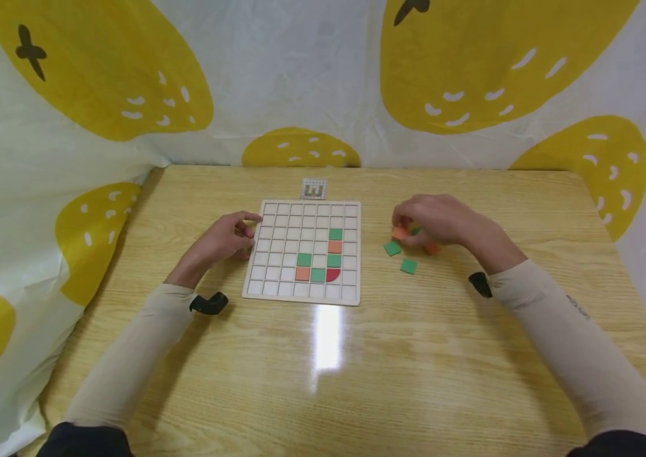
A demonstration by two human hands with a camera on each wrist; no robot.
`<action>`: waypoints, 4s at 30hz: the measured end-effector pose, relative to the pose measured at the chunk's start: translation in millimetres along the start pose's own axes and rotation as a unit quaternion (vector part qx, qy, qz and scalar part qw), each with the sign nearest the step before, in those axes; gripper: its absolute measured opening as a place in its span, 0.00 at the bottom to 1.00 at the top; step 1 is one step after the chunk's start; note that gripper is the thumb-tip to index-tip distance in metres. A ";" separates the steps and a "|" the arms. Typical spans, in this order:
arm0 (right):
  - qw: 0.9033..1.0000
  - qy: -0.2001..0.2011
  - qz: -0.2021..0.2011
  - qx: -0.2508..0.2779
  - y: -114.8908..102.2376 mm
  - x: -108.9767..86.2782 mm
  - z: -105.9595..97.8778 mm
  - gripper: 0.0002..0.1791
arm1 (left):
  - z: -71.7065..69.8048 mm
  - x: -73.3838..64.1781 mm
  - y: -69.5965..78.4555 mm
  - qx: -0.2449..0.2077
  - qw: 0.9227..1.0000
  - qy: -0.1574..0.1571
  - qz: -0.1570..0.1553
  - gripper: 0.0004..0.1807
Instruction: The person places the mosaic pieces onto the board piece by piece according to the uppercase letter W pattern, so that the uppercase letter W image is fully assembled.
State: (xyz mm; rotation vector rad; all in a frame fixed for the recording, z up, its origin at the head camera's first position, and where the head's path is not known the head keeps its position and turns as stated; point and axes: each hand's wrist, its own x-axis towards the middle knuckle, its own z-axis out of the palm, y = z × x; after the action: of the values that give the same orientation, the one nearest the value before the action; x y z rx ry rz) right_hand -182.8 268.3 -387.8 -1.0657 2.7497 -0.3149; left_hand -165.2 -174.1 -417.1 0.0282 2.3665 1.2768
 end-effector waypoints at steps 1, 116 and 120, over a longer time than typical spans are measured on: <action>1.000 0.000 -0.001 0.000 -0.7 1.0 -0.9 0.07 | 0.0 0.0 0.1 0.000 1.000 0.000 0.000 0.29; 0.985 -0.070 -0.159 -0.025 -107.0 133.0 28.3 0.11 | -1.2 -1.6 -0.5 -0.011 1.000 -0.008 0.010 0.28; 0.984 -0.069 -0.159 -0.034 -107.9 133.1 28.5 0.11 | -1.3 -1.6 -0.3 -0.006 1.000 -0.006 0.011 0.28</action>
State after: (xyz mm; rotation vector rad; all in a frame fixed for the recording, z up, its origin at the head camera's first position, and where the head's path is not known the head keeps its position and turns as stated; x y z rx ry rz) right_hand -203.7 96.3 -398.9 -1.4868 2.4823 -0.1799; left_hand -164.3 -175.7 -416.1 0.0586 2.3545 1.2981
